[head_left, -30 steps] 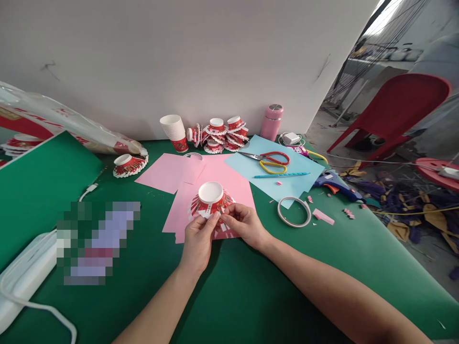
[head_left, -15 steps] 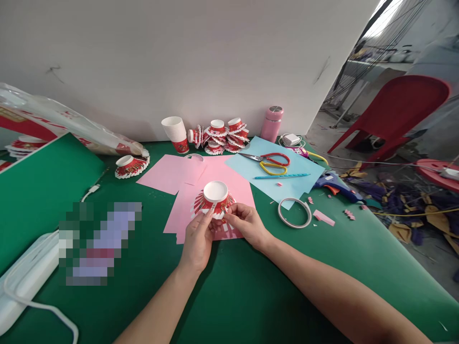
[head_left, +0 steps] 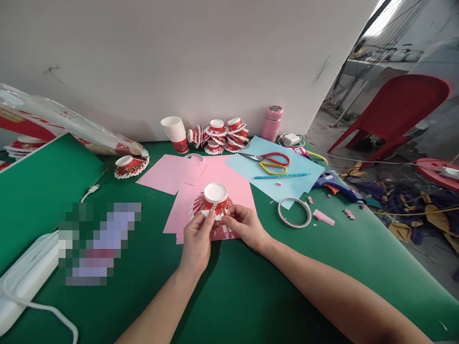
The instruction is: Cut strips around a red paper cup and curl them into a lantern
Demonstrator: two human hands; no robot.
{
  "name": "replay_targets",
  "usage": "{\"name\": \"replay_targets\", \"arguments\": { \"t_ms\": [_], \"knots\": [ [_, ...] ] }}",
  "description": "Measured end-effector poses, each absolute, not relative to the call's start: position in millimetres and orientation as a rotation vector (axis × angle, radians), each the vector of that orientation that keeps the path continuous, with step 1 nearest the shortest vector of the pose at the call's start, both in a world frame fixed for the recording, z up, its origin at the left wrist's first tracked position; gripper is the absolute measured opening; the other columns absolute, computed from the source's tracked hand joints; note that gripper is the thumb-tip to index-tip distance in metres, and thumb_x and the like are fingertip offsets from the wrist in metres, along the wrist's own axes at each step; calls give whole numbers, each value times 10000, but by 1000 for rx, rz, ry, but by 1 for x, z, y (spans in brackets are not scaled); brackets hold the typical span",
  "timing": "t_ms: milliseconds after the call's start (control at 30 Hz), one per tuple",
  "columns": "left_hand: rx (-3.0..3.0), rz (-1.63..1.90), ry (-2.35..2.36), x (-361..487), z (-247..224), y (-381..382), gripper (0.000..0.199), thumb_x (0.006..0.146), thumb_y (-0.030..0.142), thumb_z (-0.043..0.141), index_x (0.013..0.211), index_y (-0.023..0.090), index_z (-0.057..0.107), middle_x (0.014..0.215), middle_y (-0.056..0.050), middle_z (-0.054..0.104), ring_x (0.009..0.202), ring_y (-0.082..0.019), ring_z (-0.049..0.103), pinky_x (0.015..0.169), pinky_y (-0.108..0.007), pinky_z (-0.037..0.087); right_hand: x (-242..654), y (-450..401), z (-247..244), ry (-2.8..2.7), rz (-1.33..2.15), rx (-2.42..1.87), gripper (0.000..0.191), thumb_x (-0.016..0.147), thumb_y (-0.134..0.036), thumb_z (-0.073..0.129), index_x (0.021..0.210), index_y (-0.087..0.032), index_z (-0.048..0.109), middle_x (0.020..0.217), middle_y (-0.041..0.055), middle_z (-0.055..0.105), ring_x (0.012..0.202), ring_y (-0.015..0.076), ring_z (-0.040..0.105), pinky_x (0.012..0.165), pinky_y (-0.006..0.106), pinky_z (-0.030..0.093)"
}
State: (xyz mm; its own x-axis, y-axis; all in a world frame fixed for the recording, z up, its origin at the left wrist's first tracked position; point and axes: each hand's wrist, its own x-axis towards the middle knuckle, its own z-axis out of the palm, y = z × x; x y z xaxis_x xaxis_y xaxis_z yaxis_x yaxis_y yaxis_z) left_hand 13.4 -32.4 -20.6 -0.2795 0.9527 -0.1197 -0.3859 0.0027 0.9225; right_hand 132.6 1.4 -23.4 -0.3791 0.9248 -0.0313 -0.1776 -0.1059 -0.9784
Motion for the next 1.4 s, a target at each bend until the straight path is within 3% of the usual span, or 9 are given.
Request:
{"name": "replay_targets", "arguments": {
  "t_ms": [267, 533, 800, 1233, 1400],
  "knots": [
    [663, 1527, 1151, 16, -18, -33, 204, 674, 359, 719, 725, 165, 687, 680, -7, 645, 646, -125, 567, 641, -266, 453, 131, -1, -21, -1294, 1618, -912, 359, 675, -509, 672, 667, -184, 521, 623, -9, 588, 580, 123, 540, 514, 242, 403],
    [722, 1446, 1095, 17, -12, -34, 211, 642, 343, 738, 709, 147, 699, 628, -10, 599, 603, -113, 523, 590, -249, 442, 134, 5, -20, -1194, 1601, -924, 346, 654, -476, 684, 637, -172, 520, 530, -57, 481, 480, 67, 383, 479, 214, 321],
    [763, 1479, 1138, 18, -13, -35, 195, 627, 344, 745, 628, 160, 679, 615, -2, 593, 627, -116, 526, 621, -250, 449, 135, 4, -21, -1224, 1668, -875, 372, 685, -524, 660, 679, -168, 554, 601, -11, 568, 565, 119, 521, 530, 247, 409],
    [742, 1444, 1088, 17, -12, -34, 189, 661, 339, 722, 673, 156, 673, 599, 12, 565, 575, -90, 483, 563, -222, 407, 134, 4, -24, -1230, 1642, -858, 358, 692, -507, 663, 667, -172, 540, 602, -8, 581, 575, 129, 533, 553, 263, 427],
    [732, 1486, 1127, 16, -14, -34, 181, 640, 317, 739, 657, 147, 680, 672, -6, 600, 637, -103, 521, 610, -230, 439, 134, 5, -25, -1252, 1665, -865, 360, 685, -504, 668, 674, -171, 535, 613, -12, 584, 598, 128, 542, 579, 261, 427]
  ]
}}
